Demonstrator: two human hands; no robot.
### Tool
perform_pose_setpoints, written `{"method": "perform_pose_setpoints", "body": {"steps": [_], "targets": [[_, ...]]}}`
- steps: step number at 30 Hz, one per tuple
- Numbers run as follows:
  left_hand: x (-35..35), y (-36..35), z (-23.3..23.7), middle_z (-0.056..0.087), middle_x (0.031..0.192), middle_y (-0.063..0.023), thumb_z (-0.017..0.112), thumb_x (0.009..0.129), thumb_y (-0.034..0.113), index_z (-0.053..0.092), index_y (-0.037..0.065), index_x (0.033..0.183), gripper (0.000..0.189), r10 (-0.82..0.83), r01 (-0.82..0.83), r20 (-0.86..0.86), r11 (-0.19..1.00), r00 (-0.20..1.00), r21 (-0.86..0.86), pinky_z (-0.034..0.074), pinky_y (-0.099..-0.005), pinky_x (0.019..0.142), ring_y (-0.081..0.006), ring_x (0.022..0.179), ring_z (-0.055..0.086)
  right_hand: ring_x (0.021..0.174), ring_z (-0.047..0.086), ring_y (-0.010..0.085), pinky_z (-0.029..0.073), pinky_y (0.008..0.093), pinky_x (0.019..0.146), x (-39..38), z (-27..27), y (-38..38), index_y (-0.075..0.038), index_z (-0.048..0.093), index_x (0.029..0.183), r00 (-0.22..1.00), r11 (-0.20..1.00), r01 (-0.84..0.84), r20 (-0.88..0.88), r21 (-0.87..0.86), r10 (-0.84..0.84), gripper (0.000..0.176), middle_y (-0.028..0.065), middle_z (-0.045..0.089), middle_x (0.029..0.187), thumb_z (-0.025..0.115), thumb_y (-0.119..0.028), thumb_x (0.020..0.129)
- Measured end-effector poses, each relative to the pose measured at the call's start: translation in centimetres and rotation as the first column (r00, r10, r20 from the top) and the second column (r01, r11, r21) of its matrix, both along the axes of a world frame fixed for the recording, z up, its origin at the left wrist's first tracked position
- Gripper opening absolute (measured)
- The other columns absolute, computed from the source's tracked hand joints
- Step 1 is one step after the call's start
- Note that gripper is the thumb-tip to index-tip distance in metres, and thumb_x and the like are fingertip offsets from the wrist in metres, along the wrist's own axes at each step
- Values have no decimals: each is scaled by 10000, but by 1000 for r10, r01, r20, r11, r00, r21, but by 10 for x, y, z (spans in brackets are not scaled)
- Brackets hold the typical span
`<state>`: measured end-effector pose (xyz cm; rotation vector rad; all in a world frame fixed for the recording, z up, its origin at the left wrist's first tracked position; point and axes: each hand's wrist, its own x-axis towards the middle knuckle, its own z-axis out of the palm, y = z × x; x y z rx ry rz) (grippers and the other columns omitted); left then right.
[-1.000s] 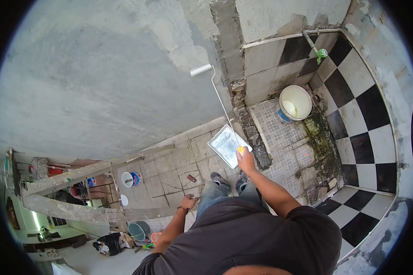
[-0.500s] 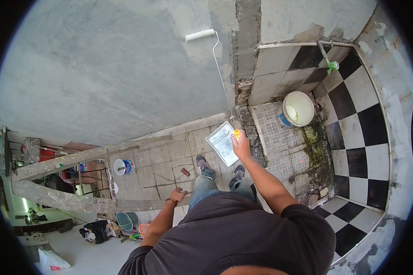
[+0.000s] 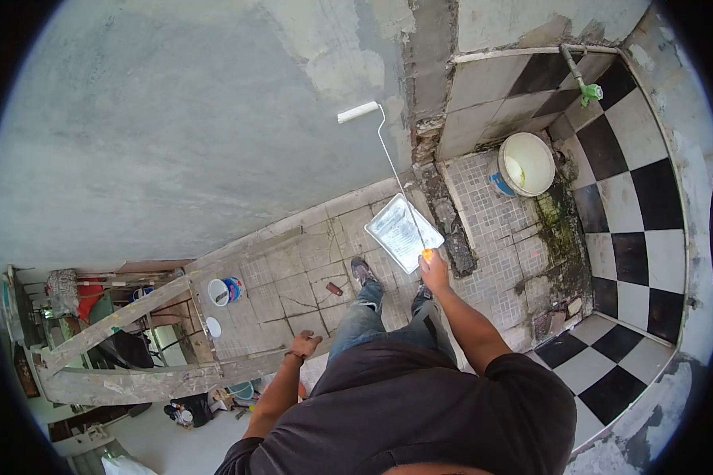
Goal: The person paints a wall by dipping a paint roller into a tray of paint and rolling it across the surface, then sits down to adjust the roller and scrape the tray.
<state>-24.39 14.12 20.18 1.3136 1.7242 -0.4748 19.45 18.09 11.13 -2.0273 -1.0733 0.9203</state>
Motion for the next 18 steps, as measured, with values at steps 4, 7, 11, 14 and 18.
{"method": "perform_pose_setpoints", "body": {"steps": [4,7,11,14,18], "targets": [[10,27,4,608,1186,-234,632,776,461,530,-21,1258,690,15,-15,-30,1000,999,2,439,-381,968,-352,1124,576,858,611,453,482,493,735,-12,19,13,-17,529,1030,998,995,59,-10,85,-59,269,256,641,877,583,-238,887],[13,46,4,618,1168,-229,637,777,451,535,-15,1256,675,-43,41,29,997,999,59,446,-382,956,-351,1111,584,833,617,450,489,486,715,-17,39,50,-19,526,1010,996,952,89,-55,293,-76,235,245,642,856,588,-210,887],[34,67,25,594,1204,-242,634,800,421,544,-43,1233,641,-25,23,43,999,999,49,442,-367,963,-343,1142,567,835,613,454,487,487,710,-10,87,103,-15,503,1021,998,937,60,-51,344,-45,236,245,636,849,582,-195,891],[34,65,16,628,1143,-232,634,789,441,553,-23,1227,643,-30,20,74,992,997,127,456,-390,939,-352,1102,589,824,606,464,483,495,699,-4,106,126,-20,482,1035,999,941,35,-27,336,-28,251,253,629,837,578,-202,891],[34,58,15,626,1141,-240,635,788,450,546,-27,1230,657,-47,40,63,993,997,108,457,-392,937,-359,1094,591,828,599,473,475,513,697,1,70,112,-29,469,1037,999,937,25,-31,349,-15,258,266,624,841,573,-213,889]]}}
